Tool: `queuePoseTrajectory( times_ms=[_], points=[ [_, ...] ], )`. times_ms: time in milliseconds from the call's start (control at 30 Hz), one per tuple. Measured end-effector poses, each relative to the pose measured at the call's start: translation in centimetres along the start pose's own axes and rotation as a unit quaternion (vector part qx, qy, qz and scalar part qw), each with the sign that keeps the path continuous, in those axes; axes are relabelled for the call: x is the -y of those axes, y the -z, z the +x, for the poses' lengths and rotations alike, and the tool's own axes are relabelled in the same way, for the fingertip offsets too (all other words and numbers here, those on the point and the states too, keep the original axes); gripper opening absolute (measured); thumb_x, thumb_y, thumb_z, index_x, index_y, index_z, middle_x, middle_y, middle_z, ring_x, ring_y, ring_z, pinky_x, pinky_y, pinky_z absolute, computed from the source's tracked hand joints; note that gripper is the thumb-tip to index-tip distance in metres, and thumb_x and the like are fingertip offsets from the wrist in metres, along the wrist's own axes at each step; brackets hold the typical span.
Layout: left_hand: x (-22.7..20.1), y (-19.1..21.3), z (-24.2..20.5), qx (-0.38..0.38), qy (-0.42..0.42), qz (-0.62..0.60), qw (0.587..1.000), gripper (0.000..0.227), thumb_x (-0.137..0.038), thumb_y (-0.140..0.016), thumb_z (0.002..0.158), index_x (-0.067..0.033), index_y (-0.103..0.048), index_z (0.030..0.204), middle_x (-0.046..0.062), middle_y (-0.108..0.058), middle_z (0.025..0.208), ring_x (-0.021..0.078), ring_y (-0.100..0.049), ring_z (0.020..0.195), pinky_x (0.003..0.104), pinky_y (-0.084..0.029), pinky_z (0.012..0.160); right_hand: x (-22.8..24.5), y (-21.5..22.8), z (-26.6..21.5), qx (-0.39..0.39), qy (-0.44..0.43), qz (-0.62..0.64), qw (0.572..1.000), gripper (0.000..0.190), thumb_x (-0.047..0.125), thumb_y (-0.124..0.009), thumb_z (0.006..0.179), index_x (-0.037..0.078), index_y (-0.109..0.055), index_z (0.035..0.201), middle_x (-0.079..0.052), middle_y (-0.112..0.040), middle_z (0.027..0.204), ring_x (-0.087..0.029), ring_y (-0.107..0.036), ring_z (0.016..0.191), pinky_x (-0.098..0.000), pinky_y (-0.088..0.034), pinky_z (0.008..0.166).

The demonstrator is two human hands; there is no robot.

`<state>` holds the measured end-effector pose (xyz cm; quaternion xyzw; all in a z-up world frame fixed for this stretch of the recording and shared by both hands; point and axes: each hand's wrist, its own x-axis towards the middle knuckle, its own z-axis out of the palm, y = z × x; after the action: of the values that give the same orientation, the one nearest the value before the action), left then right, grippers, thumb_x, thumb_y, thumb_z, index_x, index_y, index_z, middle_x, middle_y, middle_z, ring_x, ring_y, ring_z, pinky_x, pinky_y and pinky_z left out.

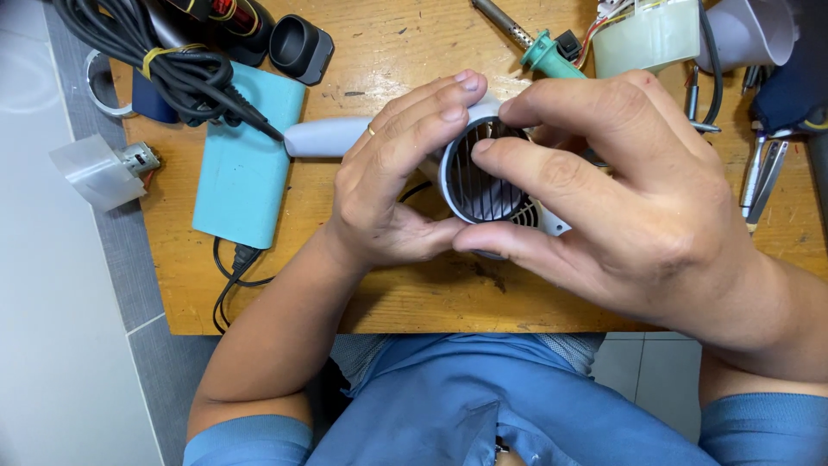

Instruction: Repairing a hair dryer by disassembling the housing and soldering internal components

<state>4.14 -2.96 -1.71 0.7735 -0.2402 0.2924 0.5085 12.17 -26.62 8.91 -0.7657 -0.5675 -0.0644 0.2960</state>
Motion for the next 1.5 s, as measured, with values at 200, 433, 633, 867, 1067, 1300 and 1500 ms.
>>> queuePoseTrajectory(
  times_ms=[200, 433, 633, 867, 1067, 1300, 1500],
  points=[
    [-0.2, -0.1, 0.2, -0.001, -0.006, 0.004, 1.000, 0.071, -0.050, -0.077, 0.115, 0.0016, -0.053, 0.157, 0.033, -0.066, 0.158, 0.0513, -0.074, 0.152, 0.061, -0.069, 0.135, 0.3, 0.1, -0.1, 0.005, -0.009, 0.004, 1.000, 0.051, 0.039, -0.095, 0.115, -0.006, -0.085, 0.136, -0.034, -0.068, 0.136, -0.042, -0.067, 0.107, -0.0521, -0.060, 0.098],
    [0.1, 0.0, -0.4, 0.002, 0.003, -0.007, 1.000, 0.077, -0.050, -0.083, 0.115, -0.0028, -0.048, 0.164, 0.028, -0.064, 0.165, 0.0469, -0.072, 0.158, 0.059, -0.067, 0.140, -0.2, -0.2, 0.3, -0.001, 0.010, 0.025, 1.000, 0.055, 0.040, -0.095, 0.114, -0.009, -0.083, 0.136, -0.036, -0.071, 0.143, -0.042, -0.072, 0.112, -0.0537, -0.057, 0.100],
    [0.8, -0.2, -0.2, -0.006, -0.067, 0.002, 0.998, 0.057, -0.046, -0.072, 0.123, -0.0153, -0.043, 0.162, 0.037, -0.058, 0.162, 0.0543, -0.072, 0.151, 0.066, -0.070, 0.129, -0.8, -1.2, -0.5, -0.044, 0.008, 0.038, 0.998, 0.087, 0.044, -0.108, 0.110, -0.018, -0.061, 0.150, -0.033, -0.078, 0.144, -0.052, -0.084, 0.132, -0.0599, -0.066, 0.109],
    [0.4, 0.0, 0.2, 0.003, -0.073, 0.029, 0.997, 0.045, -0.044, -0.067, 0.124, -0.0086, -0.059, 0.151, 0.041, -0.058, 0.159, 0.0602, -0.073, 0.145, 0.071, -0.072, 0.125, -1.0, -1.7, -0.3, -0.056, 0.015, 0.033, 0.998, 0.088, 0.045, -0.108, 0.105, -0.015, -0.059, 0.147, -0.033, -0.078, 0.144, -0.051, -0.085, 0.131, -0.0561, -0.068, 0.109],
    [0.5, 0.3, 0.0, 0.021, -0.070, 0.023, 0.997, 0.045, -0.037, -0.077, 0.121, -0.0054, -0.061, 0.148, 0.040, -0.056, 0.161, 0.0611, -0.071, 0.150, 0.071, -0.068, 0.131, -1.0, -1.2, -0.8, -0.063, -0.022, 0.095, 0.993, 0.099, 0.042, -0.110, 0.095, -0.012, -0.051, 0.154, -0.035, -0.078, 0.144, -0.046, -0.082, 0.128, -0.0472, -0.071, 0.109],
    [0.6, 0.4, -0.2, 0.029, -0.065, 0.015, 0.997, 0.043, -0.036, -0.074, 0.122, -0.0063, -0.060, 0.149, 0.040, -0.057, 0.162, 0.0624, -0.071, 0.149, 0.072, -0.067, 0.130, -1.1, -0.8, -1.1, -0.021, -0.059, 0.150, 0.987, 0.098, 0.023, -0.108, 0.098, -0.010, -0.042, 0.162, -0.034, -0.072, 0.154, -0.040, -0.081, 0.142, -0.0437, -0.069, 0.124],
    [0.8, 0.3, -0.1, 0.028, -0.069, 0.012, 0.997, 0.044, -0.037, -0.075, 0.122, -0.0059, -0.060, 0.150, 0.039, -0.056, 0.162, 0.0619, -0.071, 0.149, 0.073, -0.068, 0.129, -0.7, -0.7, -0.7, -0.020, -0.061, 0.148, 0.987, 0.096, 0.020, -0.108, 0.098, -0.012, -0.043, 0.160, -0.035, -0.072, 0.151, -0.040, -0.080, 0.143, -0.0429, -0.068, 0.125]
  ],
)
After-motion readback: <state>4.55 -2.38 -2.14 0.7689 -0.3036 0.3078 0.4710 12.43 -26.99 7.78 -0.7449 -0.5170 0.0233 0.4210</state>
